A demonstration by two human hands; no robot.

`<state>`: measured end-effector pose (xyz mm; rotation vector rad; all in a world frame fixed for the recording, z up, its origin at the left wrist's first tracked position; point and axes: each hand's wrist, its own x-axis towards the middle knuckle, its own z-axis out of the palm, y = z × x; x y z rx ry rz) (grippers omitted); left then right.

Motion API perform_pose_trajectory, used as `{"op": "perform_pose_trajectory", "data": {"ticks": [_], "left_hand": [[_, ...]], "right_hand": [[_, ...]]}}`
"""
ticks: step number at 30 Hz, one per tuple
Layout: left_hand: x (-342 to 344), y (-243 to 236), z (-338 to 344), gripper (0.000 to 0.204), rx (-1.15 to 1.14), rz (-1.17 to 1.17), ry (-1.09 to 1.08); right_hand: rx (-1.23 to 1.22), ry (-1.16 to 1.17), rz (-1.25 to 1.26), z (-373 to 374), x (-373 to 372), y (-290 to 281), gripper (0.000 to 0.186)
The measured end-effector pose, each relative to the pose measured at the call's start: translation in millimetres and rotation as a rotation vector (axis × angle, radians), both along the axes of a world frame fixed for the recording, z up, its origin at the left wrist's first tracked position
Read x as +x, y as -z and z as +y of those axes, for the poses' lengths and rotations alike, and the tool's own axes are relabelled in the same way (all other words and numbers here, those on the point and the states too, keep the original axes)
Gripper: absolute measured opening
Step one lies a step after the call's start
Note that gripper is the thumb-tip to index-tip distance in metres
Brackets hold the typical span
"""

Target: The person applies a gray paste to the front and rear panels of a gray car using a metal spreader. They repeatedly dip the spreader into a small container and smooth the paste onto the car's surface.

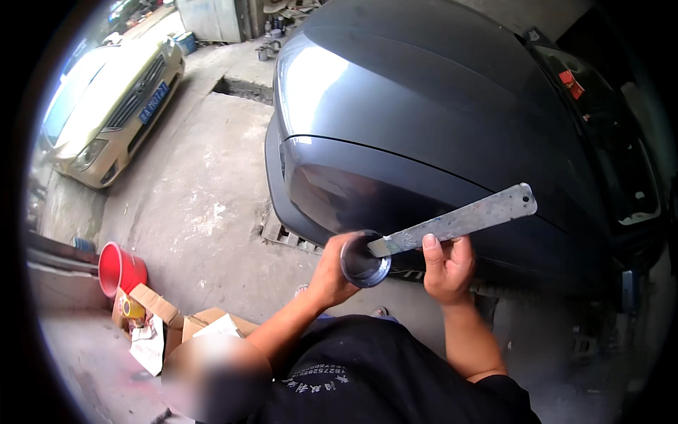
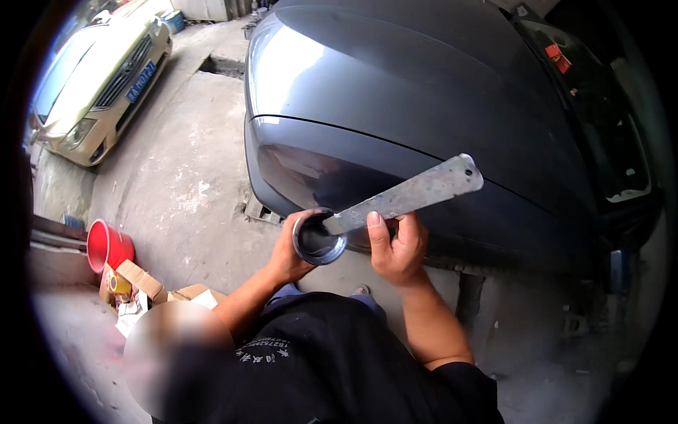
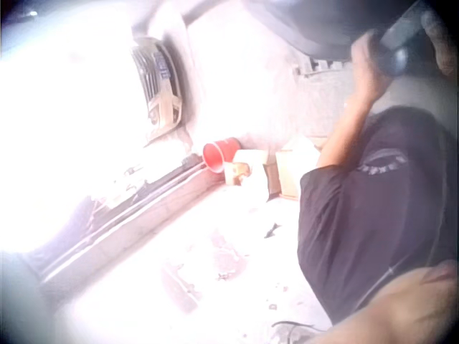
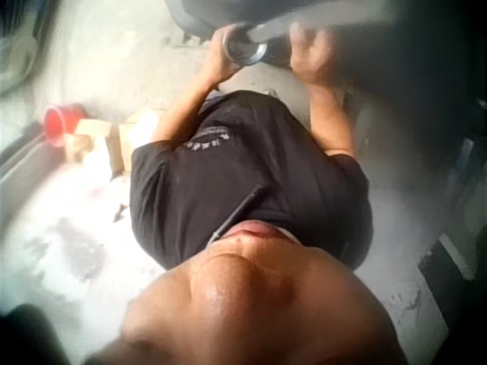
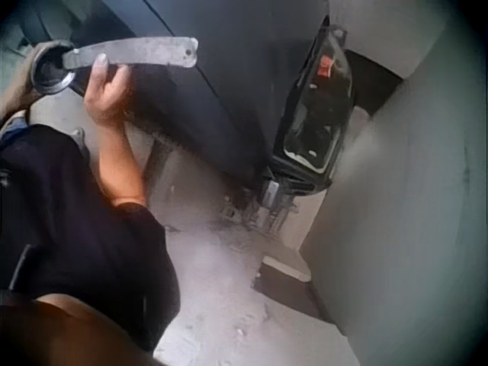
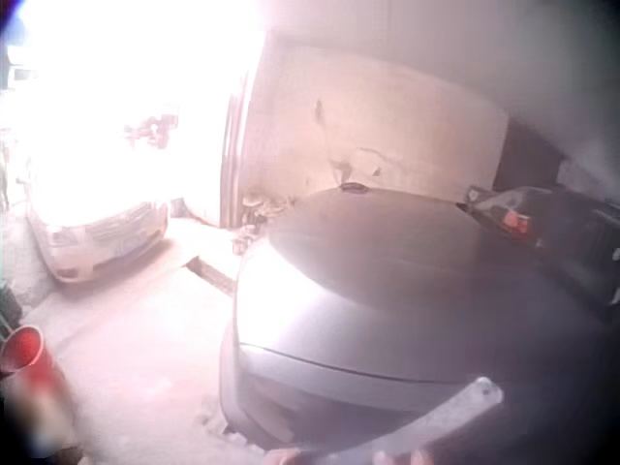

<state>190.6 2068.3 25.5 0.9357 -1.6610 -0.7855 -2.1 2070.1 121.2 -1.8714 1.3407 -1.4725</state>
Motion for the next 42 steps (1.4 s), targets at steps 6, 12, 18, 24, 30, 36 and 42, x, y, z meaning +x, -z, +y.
{"op": "perform_pose_trajectory", "data": {"ticks": [6,12,18,24,30,36,42], "left_hand": [[71.5,12.6,-35.6,0.071,-0.003,-0.011,-0.02],[90.9,21.4,-65.7,0.082,0.028,-0.08,-0.067],[97.4,15.9,-79.7,0.082,0.101,-0.046,-0.122],[95.0,11.8,-84.9,0.081,0.099,-0.008,-0.116],[88.3,11.0,-83.9,0.081,0.097,-0.018,-0.142],[86.9,8.3,-83.5,0.077,0.13,-0.014,-0.147],[86.5,10.8,-85.1,0.075,0.152,0.044,-0.128]], "right_hand": [[0.201,0.136,-0.347,-20.8,65.2,9.0,0.013],[0.267,0.247,-0.639,-43.4,67.2,17.3,0.011],[0.214,0.268,-0.711,-49.1,74.8,14.2,0.01],[0.183,0.298,-0.771,-53.2,71.1,14.2,0.01],[0.224,0.302,-0.863,-52.7,63.0,21.1,0.008],[0.256,0.315,-0.904,-51.0,60.6,23.1,0.011],[0.169,0.258,-0.841,-49.1,60.8,26.0,0.012]]}}
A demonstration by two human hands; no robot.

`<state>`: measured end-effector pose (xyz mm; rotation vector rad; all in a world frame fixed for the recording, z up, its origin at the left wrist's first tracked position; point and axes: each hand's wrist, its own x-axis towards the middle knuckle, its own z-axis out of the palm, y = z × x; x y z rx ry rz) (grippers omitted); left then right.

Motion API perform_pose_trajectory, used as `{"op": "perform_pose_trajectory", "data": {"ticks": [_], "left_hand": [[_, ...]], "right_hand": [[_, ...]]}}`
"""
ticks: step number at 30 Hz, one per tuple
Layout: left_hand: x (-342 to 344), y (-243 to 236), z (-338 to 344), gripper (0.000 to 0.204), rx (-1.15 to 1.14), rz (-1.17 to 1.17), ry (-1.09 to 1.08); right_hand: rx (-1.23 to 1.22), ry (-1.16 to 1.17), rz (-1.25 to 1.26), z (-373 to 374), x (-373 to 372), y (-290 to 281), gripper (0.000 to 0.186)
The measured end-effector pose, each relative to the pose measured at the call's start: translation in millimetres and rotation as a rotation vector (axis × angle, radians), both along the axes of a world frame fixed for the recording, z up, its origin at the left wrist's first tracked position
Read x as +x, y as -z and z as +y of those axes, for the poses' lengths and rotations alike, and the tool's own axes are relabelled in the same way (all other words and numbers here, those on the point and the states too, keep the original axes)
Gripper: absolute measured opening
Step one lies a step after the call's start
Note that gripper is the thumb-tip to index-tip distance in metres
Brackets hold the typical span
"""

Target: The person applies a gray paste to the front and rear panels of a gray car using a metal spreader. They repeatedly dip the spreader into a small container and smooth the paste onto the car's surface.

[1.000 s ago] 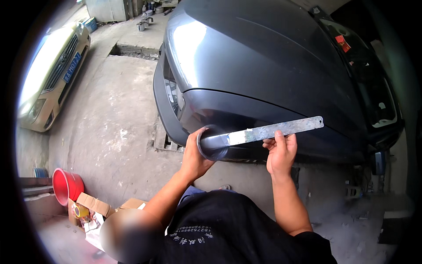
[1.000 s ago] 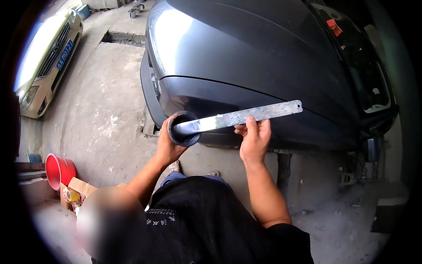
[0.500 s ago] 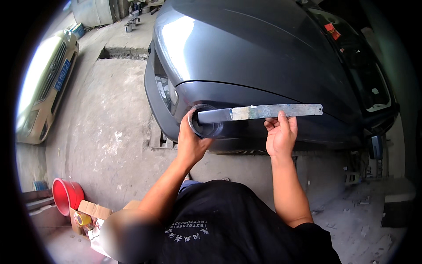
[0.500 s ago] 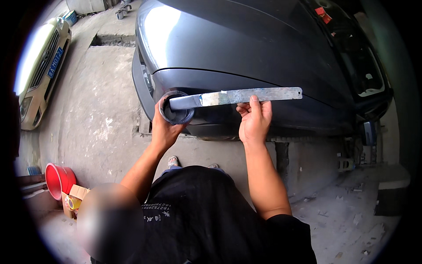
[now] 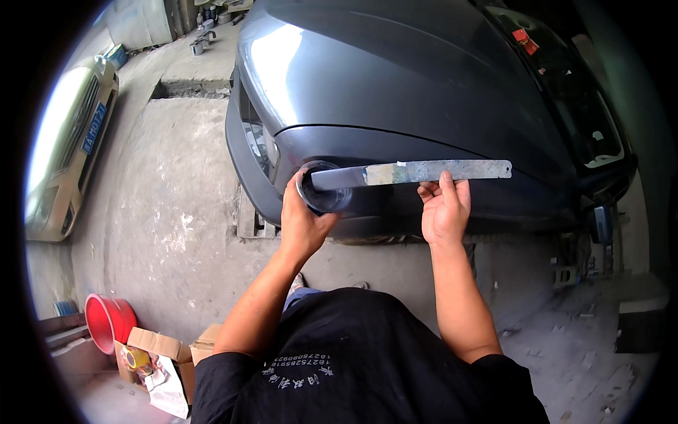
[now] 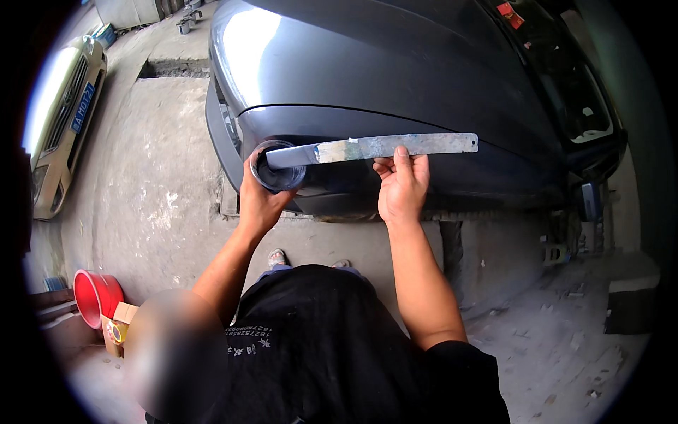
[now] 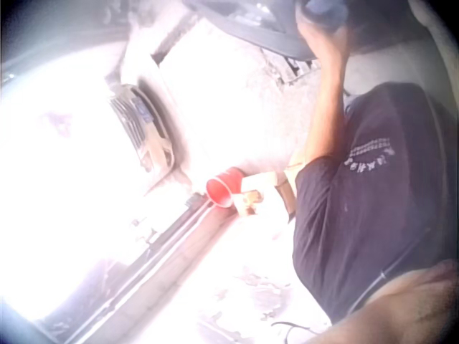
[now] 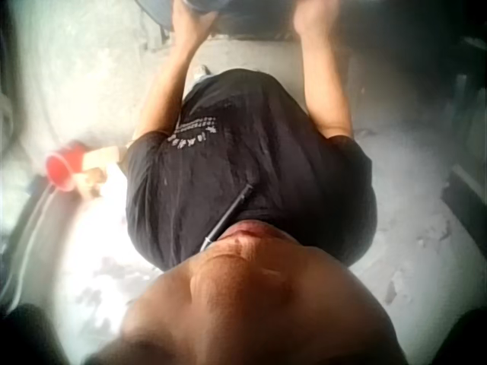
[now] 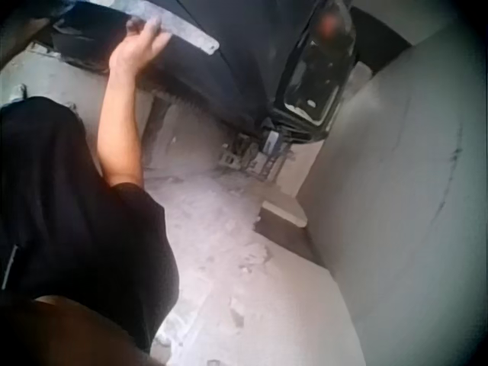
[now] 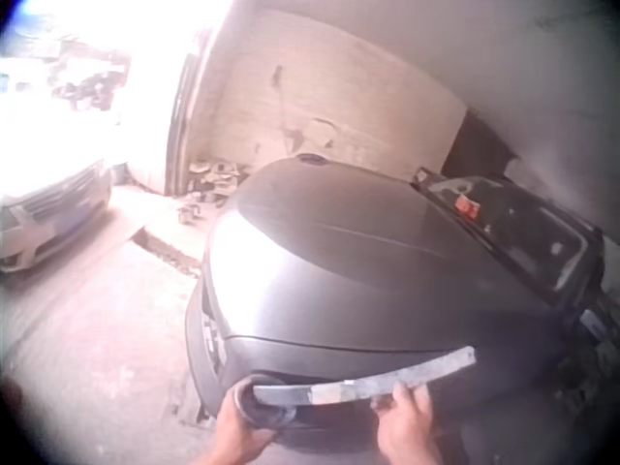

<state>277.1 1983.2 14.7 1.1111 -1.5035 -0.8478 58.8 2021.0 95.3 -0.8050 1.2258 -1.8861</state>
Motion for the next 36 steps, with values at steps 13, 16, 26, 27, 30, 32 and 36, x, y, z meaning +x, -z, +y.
{"op": "perform_pose_trajectory", "data": {"ticks": [13,16,26,27,30,32,36], "left_hand": [[-3.9,-10.9,0.5,0.08,0.029,0.028,0.028],[-10.3,-10.1,4.6,0.08,0.055,0.057,0.066],[-128.1,-8.2,81.1,0.082,-0.026,-0.023,0.462],[-146.9,-15.3,84.3,0.085,-0.09,-0.103,0.541],[-209.8,-12.3,98.3,0.086,-0.069,-0.009,0.74],[-258.4,-14.6,124.4,0.085,0.028,-0.012,0.869],[-365.5,-24.6,172.9,0.083,0.187,-0.056,1.182]], "right_hand": [[-0.01,0.024,-0.033,-1.6,-5.7,11.0,0.014],[-0.034,0.036,-0.008,2.9,-5.9,7.0,0.015],[-0.137,0.02,0.69,131.7,-95.4,-39.9,0.017],[-0.163,0.029,0.784,140.9,-111.7,-46.8,0.017],[-0.162,0.073,1.054,169.7,-164.3,-61.6,0.015],[-0.022,0.032,1.064,201.6,-207.8,-60.2,0.014],[-0.018,0.22,1.137,260.3,-298.9,-74.9,0.023]]}}
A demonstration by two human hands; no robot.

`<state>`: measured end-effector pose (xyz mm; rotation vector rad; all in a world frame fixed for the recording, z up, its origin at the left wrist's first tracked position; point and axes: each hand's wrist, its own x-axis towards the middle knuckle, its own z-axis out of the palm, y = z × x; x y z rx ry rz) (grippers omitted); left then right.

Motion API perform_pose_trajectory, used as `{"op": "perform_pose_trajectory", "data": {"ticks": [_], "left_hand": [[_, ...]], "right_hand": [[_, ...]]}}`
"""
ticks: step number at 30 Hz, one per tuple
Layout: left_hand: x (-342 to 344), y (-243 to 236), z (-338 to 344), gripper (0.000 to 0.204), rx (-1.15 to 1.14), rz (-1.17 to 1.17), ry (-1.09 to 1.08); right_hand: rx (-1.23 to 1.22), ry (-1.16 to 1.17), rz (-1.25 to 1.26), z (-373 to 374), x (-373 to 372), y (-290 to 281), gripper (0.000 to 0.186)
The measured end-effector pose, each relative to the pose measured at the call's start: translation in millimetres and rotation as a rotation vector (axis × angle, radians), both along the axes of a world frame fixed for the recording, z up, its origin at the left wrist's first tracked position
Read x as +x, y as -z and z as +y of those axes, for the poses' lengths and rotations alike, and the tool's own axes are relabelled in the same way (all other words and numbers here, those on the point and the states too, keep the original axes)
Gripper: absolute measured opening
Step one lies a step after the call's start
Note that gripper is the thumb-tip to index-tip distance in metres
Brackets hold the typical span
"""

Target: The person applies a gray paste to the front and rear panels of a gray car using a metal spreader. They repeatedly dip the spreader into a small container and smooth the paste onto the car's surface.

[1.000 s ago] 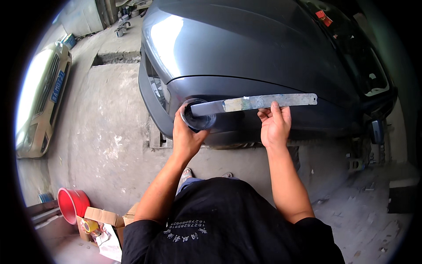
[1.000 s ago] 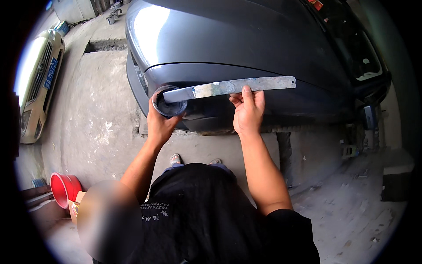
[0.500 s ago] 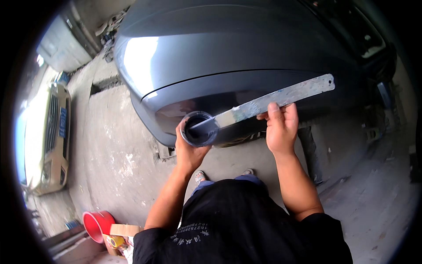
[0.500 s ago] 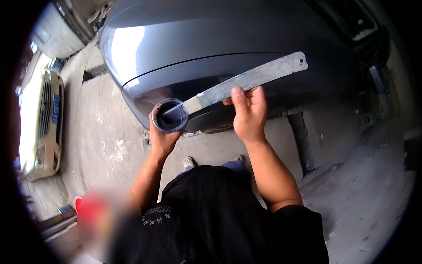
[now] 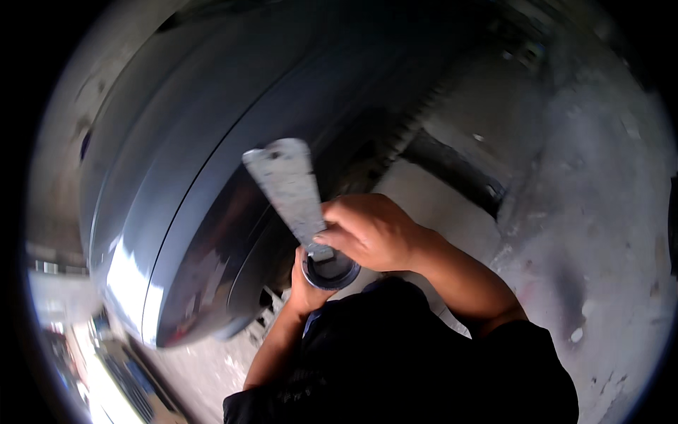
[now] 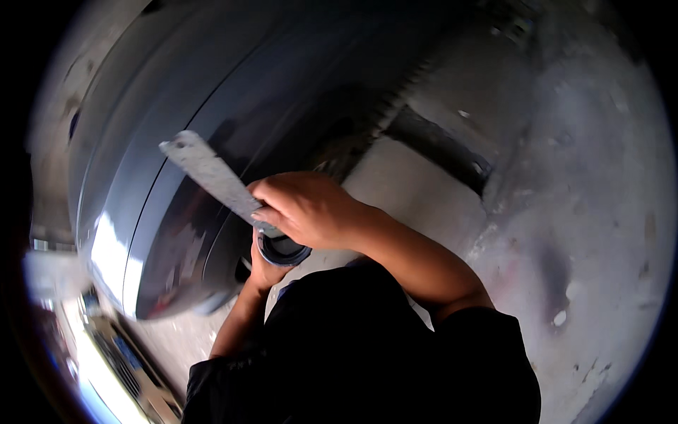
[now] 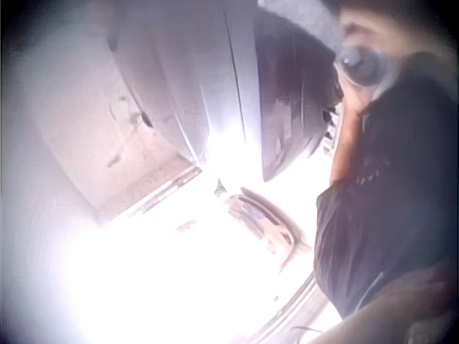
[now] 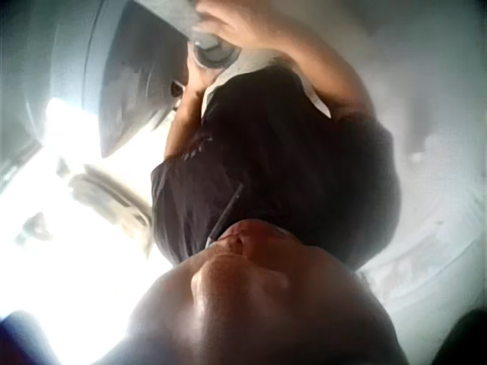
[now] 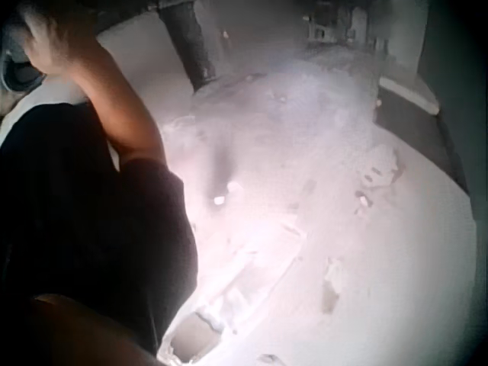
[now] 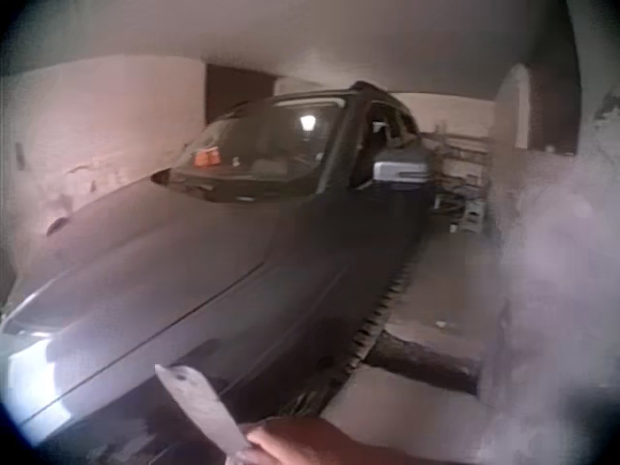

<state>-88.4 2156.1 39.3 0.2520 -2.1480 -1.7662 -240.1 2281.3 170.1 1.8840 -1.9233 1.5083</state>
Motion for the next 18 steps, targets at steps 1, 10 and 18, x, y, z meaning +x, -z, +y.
{"op": "perform_pose_trajectory", "data": {"ticks": [1,10,18], "left_hand": [[-26.3,2.2,11.5,0.081,-0.022,0.006,0.051],[-262.3,12.2,120.4,0.062,0.224,-0.012,0.672],[-479.0,40.9,177.8,0.081,0.161,0.113,0.773]], "right_hand": [[0.021,0.012,-0.003,14.2,-20.4,2.3,0.024],[0.145,0.308,-0.179,131.5,-198.4,20.6,0.032],[0.163,1.033,-0.678,322.1,-316.6,129.4,0.026]]}}
